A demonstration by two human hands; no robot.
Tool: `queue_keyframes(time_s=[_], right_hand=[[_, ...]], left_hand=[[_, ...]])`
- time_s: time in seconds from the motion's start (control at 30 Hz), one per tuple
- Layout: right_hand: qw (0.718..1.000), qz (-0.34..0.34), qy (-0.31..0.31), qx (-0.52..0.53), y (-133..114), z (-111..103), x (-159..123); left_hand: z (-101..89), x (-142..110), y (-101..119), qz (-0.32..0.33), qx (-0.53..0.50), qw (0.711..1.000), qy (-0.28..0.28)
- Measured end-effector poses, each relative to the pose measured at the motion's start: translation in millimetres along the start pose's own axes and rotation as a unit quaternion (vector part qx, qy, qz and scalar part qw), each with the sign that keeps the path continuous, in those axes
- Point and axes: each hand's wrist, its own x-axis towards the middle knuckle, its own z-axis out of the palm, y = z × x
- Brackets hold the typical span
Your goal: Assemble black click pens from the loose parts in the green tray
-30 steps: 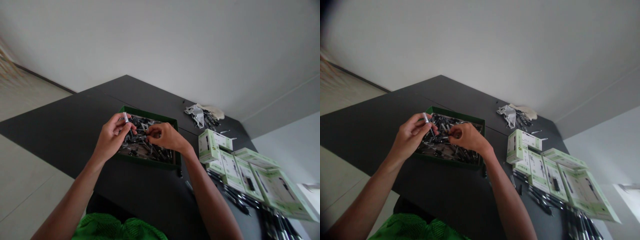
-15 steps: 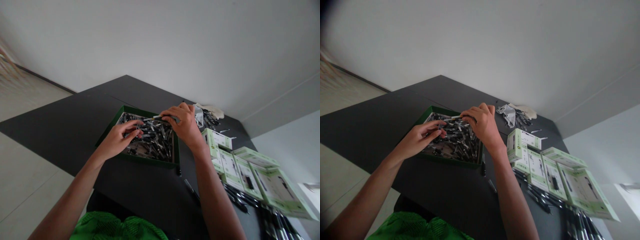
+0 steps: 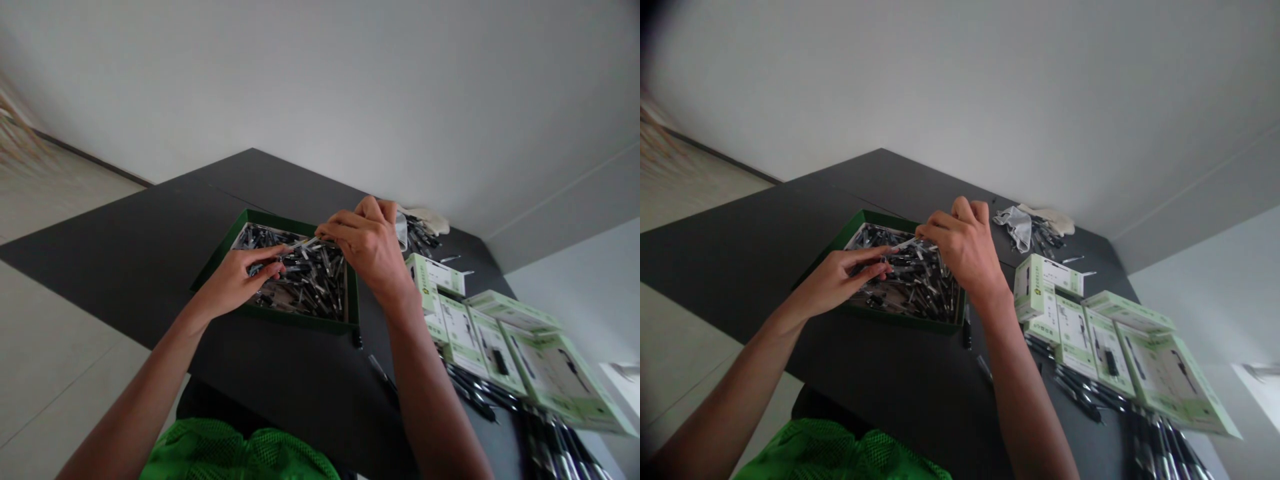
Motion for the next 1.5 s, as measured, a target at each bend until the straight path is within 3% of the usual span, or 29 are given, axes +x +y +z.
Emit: queue_keyframes(time_s=[0.27, 0.33, 0.5, 0.57, 0.77, 0.97, 1.17, 1.37, 1.5], right_hand=[[0.999, -0.038, -0.028, 0.023, -20.3, -8.9, 4.2], [0.999, -0.013, 0.016, 0.036, -26.8, -20.8, 4.2], [0.975, 0.053, 0.200, 0.080, -38.6, -55.6, -1.9], [0.965, 0.050, 0.225, 0.121, -42.1, -62.6, -7.0], [0.970, 0.031, 0.120, 0.210, -49.1, -60.2, -35.6], [0.954, 0.118, -0.002, 0.276, -59.5, -57.0, -70.2], [0.924, 0.233, 0.010, 0.304, -72.8, -46.5, -98.8], [0.882, 0.357, 0.016, 0.307, -93.7, -46.1, -126.0], [0.855, 0.427, 0.025, 0.294, -106.5, -52.4, -151.1]], left_hand=[[3.0, -0.4, 5.9, 0.016, 0.029, 0.999, -0.010], [3.3, -0.7, 8.1, 0.017, -0.009, 1.000, -0.002], [2.6, -2.6, 12.3, 0.038, -0.124, 0.991, 0.032], [2.1, -4.3, 16.2, 0.048, -0.162, 0.985, 0.045], [5.2, -13.4, 35.0, 0.048, -0.253, 0.965, 0.041], [18.1, -27.0, 56.8, 0.029, -0.264, 0.964, 0.025], [47.3, -35.5, 74.6, 0.021, -0.197, 0.980, -0.002], [98.1, -50.7, 77.8, -0.002, -0.174, 0.984, -0.038], [130.4, -60.5, 76.3, -0.011, -0.184, 0.977, -0.107]])
